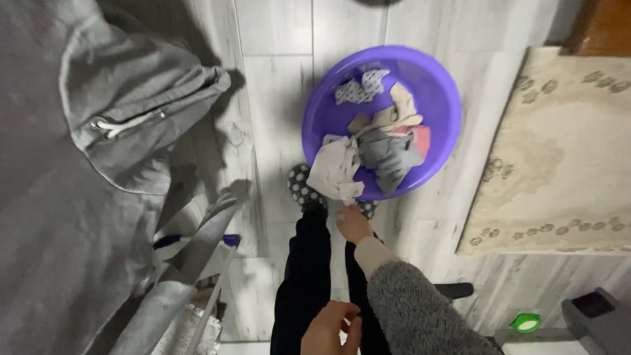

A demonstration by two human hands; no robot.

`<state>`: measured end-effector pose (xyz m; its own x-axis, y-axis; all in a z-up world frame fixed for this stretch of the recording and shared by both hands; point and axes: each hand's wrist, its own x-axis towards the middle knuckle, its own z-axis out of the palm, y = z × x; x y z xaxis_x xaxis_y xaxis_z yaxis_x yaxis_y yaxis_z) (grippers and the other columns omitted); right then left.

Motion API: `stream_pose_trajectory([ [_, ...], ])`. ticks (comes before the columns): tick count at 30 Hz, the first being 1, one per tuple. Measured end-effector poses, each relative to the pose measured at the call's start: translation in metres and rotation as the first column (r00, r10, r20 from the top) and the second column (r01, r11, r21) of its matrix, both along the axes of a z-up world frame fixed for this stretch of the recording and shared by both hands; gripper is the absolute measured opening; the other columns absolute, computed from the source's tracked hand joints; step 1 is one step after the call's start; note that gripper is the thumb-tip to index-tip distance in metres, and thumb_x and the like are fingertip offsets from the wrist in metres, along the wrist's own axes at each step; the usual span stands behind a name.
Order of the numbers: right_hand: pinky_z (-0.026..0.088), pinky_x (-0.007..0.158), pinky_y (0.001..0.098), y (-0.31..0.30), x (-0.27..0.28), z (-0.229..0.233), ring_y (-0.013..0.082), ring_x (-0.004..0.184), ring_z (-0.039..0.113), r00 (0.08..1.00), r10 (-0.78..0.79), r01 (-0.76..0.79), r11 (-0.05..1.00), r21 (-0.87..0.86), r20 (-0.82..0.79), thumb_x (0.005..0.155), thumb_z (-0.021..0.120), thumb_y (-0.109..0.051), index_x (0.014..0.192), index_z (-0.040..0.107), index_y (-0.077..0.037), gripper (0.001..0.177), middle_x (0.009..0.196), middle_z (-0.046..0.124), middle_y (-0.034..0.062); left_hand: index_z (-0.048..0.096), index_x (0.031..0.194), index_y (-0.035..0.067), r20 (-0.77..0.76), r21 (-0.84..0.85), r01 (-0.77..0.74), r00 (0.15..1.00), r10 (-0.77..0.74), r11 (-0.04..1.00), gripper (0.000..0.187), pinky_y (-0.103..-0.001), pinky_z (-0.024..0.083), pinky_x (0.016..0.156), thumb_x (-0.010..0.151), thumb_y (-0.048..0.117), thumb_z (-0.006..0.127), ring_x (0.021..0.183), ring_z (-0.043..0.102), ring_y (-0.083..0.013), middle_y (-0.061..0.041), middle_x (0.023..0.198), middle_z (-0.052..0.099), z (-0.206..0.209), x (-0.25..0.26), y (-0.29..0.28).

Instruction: The person takes small garments from a purple basin, unfolds them, and hangs them on a multi-tiered indoor drying rack. The garments include patterned and striped items. The person repeats this process for several pieces, placing each on the rack's bars.

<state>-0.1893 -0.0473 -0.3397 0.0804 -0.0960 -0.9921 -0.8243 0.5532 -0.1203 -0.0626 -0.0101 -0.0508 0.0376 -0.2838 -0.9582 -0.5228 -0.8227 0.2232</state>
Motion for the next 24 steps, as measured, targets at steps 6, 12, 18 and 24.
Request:
stream_pose_trajectory([
  [6, 0.019, 0.122, 0.0534, 0.053, 0.001, -0.07, 0.0386, 0.153, 0.015, 0.999, 0.029, -0.027, 0.993, -0.112, 0.019, 0.094, 0.046, -0.01, 0.16, 0.033, -0.025, 0.07, 0.167, 0.013, 0.0157, 0.072, 0.116, 0.031, -0.123, 0.051, 0.013, 0.992, -0.007, 0.999, 0.024, -0.029, 0.058, 0.078, 0.101, 0.04, 0.056, 0.085, 0.072, -0.0081, 0.009, 0.103, 0.07, -0.028, 0.014, 0.025],
  [12, 0.033, 0.12, 0.0486, 0.031, 0.018, 0.053, 0.0374, 0.141, 0.046, 0.969, -0.027, 0.172, 0.788, -0.591, 0.246, 0.1, 0.046, -0.004, 0.14, 0.056, 0.001, 0.041, 0.148, 0.053, 0.0219, 0.067, 0.107, 0.03, 0.101, -0.18, 0.309, 0.95, -0.294, 0.934, 0.014, -0.037, 0.048, 0.071, 0.095, 0.03, 0.061, 0.081, 0.062, -0.017, 0.009, 0.093, 0.063, -0.03, 0.013, 0.044],
  [18, 0.048, 0.091, 0.0319, -0.015, 0.031, 0.224, 0.0168, 0.102, 0.064, 0.935, -0.327, 0.352, 0.795, -0.494, 0.14, 0.095, 0.066, -0.03, 0.103, 0.067, -0.016, 0.017, 0.102, 0.068, -0.0013, 0.066, 0.102, 0.031, 0.165, -0.207, 0.348, 0.934, -0.318, 0.914, 0.013, -0.04, 0.048, 0.062, 0.09, 0.034, 0.061, 0.076, 0.06, -0.0217, 0.007, 0.088, 0.058, -0.022, 0.01, 0.024],
  [24, 0.058, 0.075, 0.0265, 0.008, 0.027, 0.29, 0.012, 0.088, 0.079, 0.835, -0.531, 0.508, 0.637, -0.58, 0.148, 0.087, 0.07, -0.026, 0.095, 0.085, -0.021, 0.017, 0.103, 0.084, -0.0031, 0.066, 0.108, 0.031, 0.416, -0.296, 0.112, 0.909, 0.022, 0.949, 0.026, -0.026, 0.049, 0.066, 0.083, 0.035, 0.068, 0.085, 0.065, -0.0092, 0.014, 0.097, 0.066, 0.027, -0.008, -0.041],
])
